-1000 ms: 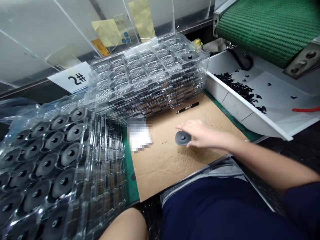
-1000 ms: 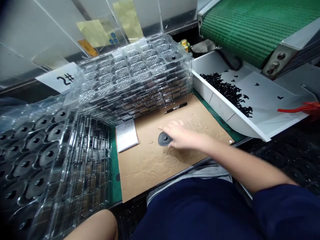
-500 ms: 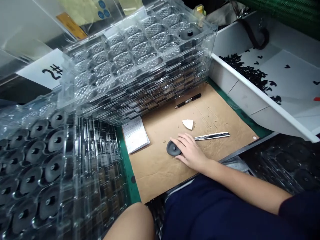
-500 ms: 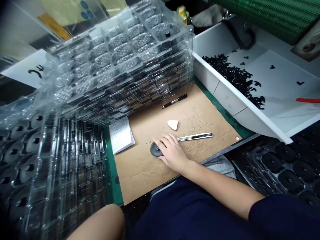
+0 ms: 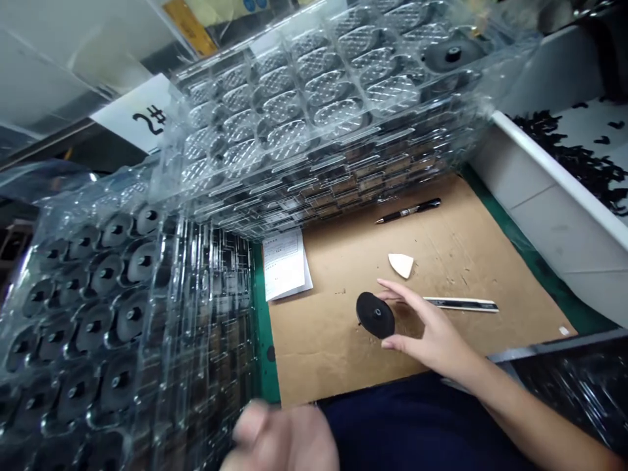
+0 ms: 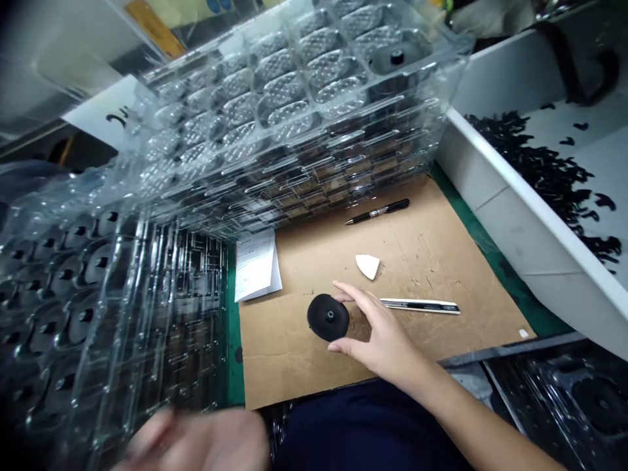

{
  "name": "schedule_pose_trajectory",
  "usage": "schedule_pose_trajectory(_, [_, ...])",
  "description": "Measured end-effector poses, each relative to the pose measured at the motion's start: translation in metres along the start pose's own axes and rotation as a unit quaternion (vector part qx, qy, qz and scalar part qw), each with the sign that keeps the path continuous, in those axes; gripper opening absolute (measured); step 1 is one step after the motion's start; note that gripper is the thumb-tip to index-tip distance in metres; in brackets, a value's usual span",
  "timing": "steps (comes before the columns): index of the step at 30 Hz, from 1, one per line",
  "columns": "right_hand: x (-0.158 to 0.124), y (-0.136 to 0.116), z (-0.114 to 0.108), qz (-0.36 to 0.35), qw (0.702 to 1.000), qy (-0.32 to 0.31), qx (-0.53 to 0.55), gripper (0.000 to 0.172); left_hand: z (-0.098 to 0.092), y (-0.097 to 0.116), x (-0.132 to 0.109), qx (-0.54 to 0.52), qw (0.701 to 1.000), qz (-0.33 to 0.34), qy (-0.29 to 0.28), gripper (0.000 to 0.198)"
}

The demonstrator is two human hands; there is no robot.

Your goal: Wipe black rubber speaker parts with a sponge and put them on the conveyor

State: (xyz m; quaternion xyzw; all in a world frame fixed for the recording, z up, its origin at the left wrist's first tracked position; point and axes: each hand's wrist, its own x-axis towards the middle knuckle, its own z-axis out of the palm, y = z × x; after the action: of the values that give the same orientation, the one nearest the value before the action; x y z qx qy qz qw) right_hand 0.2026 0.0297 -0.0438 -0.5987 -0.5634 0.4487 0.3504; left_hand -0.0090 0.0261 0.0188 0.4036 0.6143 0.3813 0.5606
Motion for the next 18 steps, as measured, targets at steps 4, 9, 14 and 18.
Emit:
schedule_pose_trajectory(4, [-0.001, -0.009, -0.004, 0.021, 0.998, -0.056, 0.031, 0.082, 0.030, -0.028, 0.024, -0.123, 0.988, -0.057, -0.071, 0.055])
schedule_pose_trajectory(9, [0.006, -0.018, 0.002, -0.027, 0.995, -0.092, -0.017, 0.078, 0.043, -0.038, 0.027, -0.294, 0.936, -0.147, -0.125, 0.064])
schedule_pose_trajectory(14, [0.032, 0.007, -0.021, -0.011, 0.982, 0.032, -0.188, 0.051, 0.038, -0.030, 0.032, -0.381, 0.897, -0.183, -0.127, 0.054])
schedule_pose_trajectory(18, [0.049, 0.041, -0.025, 0.028, 0.944, 0.124, -0.304, 0.040, 0.034, -0.026, 0.036, -0.412, 0.882, -0.194, -0.125, 0.053])
